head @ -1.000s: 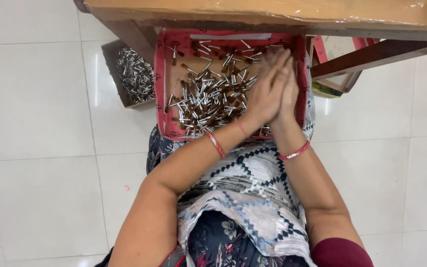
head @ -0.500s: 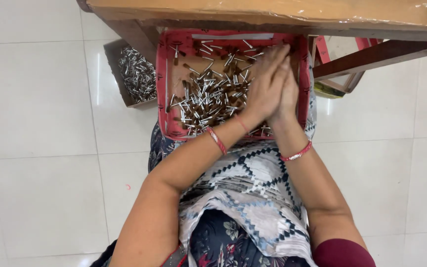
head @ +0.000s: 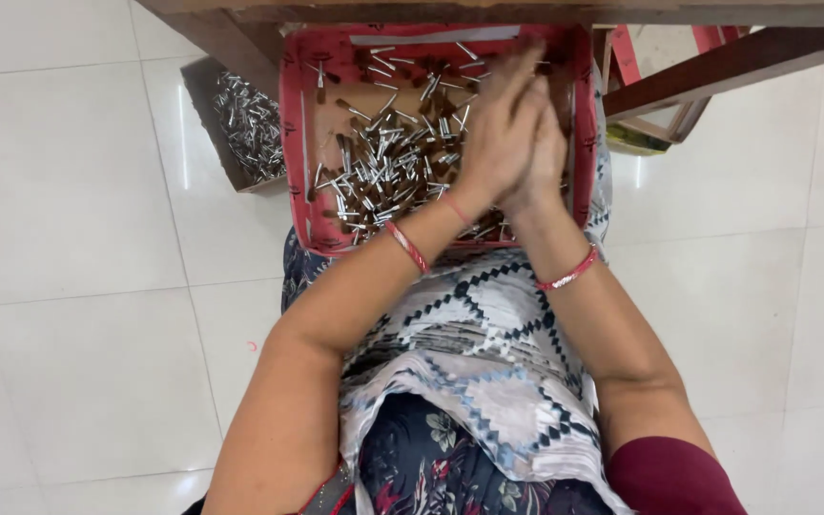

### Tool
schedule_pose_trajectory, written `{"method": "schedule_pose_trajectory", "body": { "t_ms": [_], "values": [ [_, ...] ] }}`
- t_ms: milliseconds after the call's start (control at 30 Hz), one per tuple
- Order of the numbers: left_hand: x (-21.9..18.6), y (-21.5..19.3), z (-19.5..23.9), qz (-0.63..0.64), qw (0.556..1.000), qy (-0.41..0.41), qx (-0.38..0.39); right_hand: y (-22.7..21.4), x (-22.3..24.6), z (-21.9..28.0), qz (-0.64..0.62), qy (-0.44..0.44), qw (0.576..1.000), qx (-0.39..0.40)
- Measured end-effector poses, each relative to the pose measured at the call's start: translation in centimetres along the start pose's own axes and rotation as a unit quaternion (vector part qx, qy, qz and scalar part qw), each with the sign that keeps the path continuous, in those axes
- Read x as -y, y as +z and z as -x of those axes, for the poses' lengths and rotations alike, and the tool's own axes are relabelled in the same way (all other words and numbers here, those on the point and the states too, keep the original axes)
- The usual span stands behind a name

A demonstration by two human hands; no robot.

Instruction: The person sorts small, cylindrical metal parts from a red tray on their lap. They gather the parts into a bundle with both hands, then place the bundle onto a wooden table. The person repeats this process, picking up more parts from the tray and arranging them into neat stacks on the table.

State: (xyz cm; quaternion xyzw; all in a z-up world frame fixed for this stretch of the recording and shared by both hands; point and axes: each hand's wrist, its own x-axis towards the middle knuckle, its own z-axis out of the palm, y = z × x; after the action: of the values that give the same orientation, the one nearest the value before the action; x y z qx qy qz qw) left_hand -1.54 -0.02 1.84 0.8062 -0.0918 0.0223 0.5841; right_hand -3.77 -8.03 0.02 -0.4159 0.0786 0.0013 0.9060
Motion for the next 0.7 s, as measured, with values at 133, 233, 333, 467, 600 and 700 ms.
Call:
{"method": "schedule_pose_trajectory", "body": {
  "t_ms": [133, 233, 333, 467, 600, 700],
  "values": [
    [-1.0, -0.9, 0.0, -0.045, 0.997, 0.029, -0.048, 1.7, 0.5, 0.2, -0.024, 0.046, 0.993, -0.109],
    [-2.0, -1.1, 0.7, 0.112, 0.993, -0.006, 0.041, 1.5, 1.1, 0.2, 0.017, -0.035, 0.998, 0.042],
    [-0.6, -1.1, -1.2, -0.033, 0.997, -0.047, -0.049, 2.7, 1.1, 0.3, 0.035, 0.083, 0.981, -0.172],
    [-2.0, -1.2, 0.3, 0.011, 1.0, 0.022, 0.003, 1.2, 0.3, 0.0, -0.053, 0.003, 0.998, 0.018],
    [1.2, -0.5, -1.1, -0.022, 0.998, 0.039, -0.037, 1.3, -0.6, -0.3, -0.087, 0.075, 0.99, -0.083],
    [-3.7, -1.3, 2.2, 0.071, 0.996, 0.017, 0.044, -2.6, -2.0, -1.1, -0.016, -0.067, 0.994, 0.08]
  ]
}}
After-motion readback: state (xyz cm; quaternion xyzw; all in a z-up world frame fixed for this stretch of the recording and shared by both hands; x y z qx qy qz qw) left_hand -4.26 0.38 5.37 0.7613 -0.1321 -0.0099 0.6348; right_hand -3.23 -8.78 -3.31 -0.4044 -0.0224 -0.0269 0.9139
